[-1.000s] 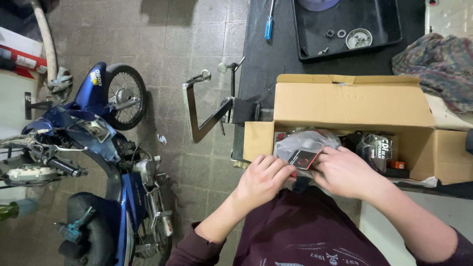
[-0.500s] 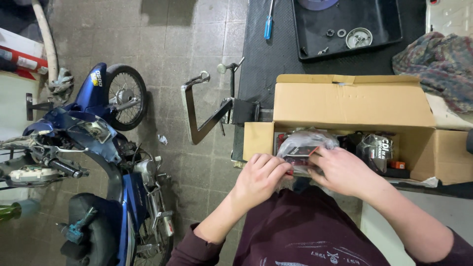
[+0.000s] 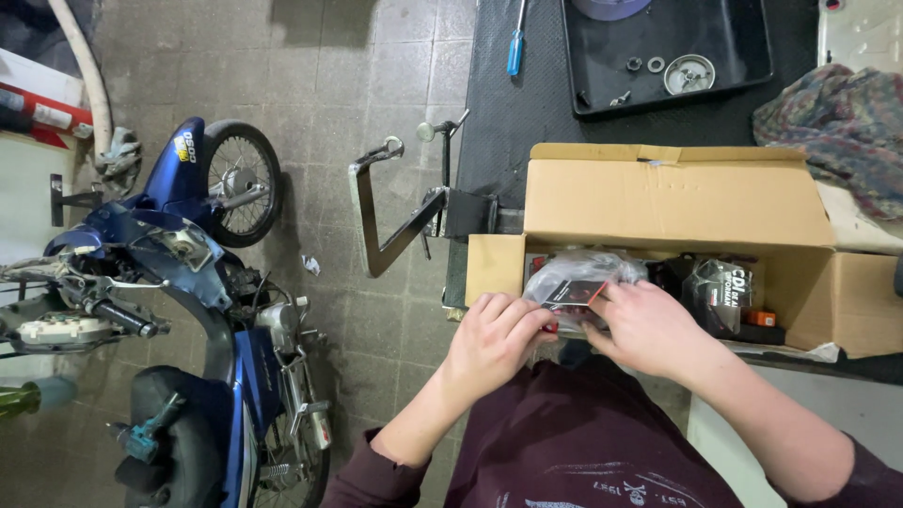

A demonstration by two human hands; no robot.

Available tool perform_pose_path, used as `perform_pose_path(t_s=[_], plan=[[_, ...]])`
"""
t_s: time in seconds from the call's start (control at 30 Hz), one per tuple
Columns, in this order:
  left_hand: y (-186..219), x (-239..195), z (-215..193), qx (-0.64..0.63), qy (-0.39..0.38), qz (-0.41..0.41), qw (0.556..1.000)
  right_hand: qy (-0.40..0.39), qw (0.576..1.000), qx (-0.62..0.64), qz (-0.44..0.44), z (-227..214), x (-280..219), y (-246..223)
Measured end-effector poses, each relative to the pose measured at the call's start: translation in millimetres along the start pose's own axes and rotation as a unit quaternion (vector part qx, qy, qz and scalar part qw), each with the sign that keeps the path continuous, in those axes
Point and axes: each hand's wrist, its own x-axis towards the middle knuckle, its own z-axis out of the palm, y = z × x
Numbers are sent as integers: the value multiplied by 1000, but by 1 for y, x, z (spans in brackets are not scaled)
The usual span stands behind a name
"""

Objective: The person unpacks a cardboard box containing motorcycle parts, removing a small red component and a plastic bag of hardware. They then move to a workbench to handle a black motorcycle part and a torque wrench, before walking to a tool rack to retrieve a socket.

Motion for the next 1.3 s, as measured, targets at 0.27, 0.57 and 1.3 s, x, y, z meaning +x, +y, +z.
perform_pose_path(t_s=[0.27, 0.57, 1.3], plan=[[-1, -1, 1, -15, 12, -16, 1000, 33, 999, -1, -5, 1, 5, -1], [-1, 4, -2, -11, 18, -40, 999, -76, 997, 1, 33, 4, 23, 4], [-26, -6, 4, 75, -123, 8, 990, -14, 994, -110, -3, 56, 73, 24]])
